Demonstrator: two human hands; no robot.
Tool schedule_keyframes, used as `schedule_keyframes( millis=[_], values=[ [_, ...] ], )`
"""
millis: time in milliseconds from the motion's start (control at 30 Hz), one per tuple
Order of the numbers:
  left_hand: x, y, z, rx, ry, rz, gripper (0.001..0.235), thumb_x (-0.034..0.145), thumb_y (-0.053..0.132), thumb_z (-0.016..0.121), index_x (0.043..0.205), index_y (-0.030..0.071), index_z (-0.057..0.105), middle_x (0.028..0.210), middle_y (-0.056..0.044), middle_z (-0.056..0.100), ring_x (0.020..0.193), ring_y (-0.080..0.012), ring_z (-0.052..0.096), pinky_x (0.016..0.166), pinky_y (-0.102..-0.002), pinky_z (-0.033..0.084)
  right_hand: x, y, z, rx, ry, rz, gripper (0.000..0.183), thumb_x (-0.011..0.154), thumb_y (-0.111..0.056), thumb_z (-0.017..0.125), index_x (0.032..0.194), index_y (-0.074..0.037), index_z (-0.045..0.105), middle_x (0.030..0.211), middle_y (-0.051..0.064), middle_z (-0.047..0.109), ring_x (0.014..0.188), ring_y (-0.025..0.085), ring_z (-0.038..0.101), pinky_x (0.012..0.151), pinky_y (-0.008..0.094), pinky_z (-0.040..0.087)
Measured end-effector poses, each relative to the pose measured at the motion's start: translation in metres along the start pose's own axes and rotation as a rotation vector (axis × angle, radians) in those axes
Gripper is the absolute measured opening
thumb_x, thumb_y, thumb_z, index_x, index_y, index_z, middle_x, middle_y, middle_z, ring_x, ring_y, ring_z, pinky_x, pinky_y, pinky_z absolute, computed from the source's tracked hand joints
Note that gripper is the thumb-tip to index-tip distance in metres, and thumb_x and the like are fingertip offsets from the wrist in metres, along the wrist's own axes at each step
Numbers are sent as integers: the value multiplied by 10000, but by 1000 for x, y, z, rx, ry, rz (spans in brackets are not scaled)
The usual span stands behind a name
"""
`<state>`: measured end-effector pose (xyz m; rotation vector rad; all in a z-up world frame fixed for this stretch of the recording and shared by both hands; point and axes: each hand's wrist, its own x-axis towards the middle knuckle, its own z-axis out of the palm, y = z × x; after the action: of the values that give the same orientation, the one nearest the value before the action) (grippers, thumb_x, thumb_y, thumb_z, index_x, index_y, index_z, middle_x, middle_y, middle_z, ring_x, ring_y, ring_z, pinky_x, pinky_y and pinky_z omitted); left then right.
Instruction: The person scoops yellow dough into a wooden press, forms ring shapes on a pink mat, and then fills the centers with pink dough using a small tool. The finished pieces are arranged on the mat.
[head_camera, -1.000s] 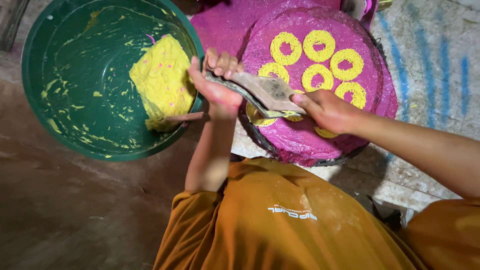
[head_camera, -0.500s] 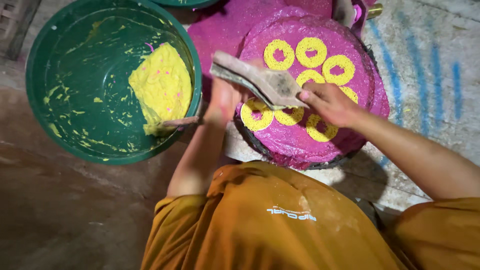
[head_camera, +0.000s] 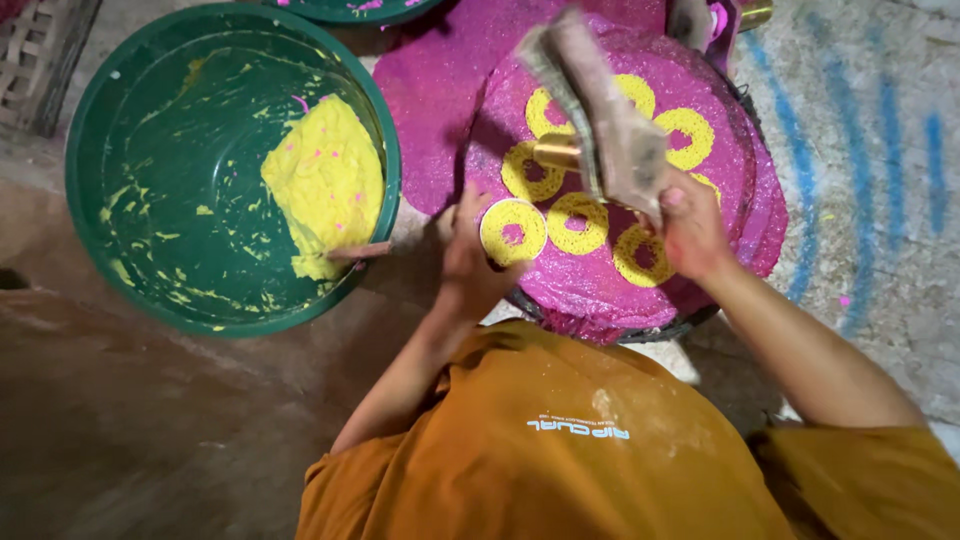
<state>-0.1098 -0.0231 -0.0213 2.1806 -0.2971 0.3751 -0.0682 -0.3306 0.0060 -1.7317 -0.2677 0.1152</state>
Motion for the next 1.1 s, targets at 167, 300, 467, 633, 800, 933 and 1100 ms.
schedule_keyframes(
  millis=[167,300,467,633,800,933,1100],
  values=[
    [13,25,-3,-58,64,134,1129,747,193,942,1595,4,221,1456,-167,479,1369,-350,448,1167,-517,371,-23,21,-10,362,225,121,585,1054,-619,546,1122,-41,606,905,72,632,699,158,603,578,305,457],
    [0,34,-26,157,154,115,1024,706,216,951,1488,41,314,1423,-179,433,1326,-397,421,1127,-561,329,-54,46,-52,203,425,-85,737,1051,-741,430,1235,-38,553,851,74,619,647,153,621,526,278,480],
    [-43,20,-53,6,124,108,1024,773,234,880,1528,8,226,1517,-199,419,1373,-392,427,1178,-514,351,-62,87,-168,-79,745,-92,605,1149,-579,537,1167,26,525,942,96,561,657,184,488,575,329,375],
    [-81,-12,-47,100,-48,-242,989,686,222,892,1486,-24,365,1446,-241,479,1345,-430,443,1143,-540,348,-84,127,-226,-1148,845,218,414,993,-395,712,1037,-4,583,946,167,701,846,356,659,780,493,504],
    [-87,-40,-31,251,35,-170,968,712,251,895,1479,-34,377,1417,-260,488,1319,-453,457,1148,-551,354,-90,144,-220,-1274,806,432,530,911,-462,828,1087,-3,630,957,195,731,860,440,671,718,562,479],
    [-70,-44,-29,265,43,-93,958,730,261,899,1483,-23,378,1404,-266,503,1289,-468,499,1123,-556,367,-73,134,-217,-1340,832,450,589,857,-459,902,1149,-18,643,1110,261,693,1017,486,635,826,595,484],
    [-52,-32,-40,246,45,-143,888,720,235,877,1438,-15,417,1372,-263,525,1252,-471,518,1079,-550,389,6,112,-195,-1407,779,37,634,859,-338,883,1308,11,603,1355,254,576,1239,466,533,1058,548,424]
  ],
)
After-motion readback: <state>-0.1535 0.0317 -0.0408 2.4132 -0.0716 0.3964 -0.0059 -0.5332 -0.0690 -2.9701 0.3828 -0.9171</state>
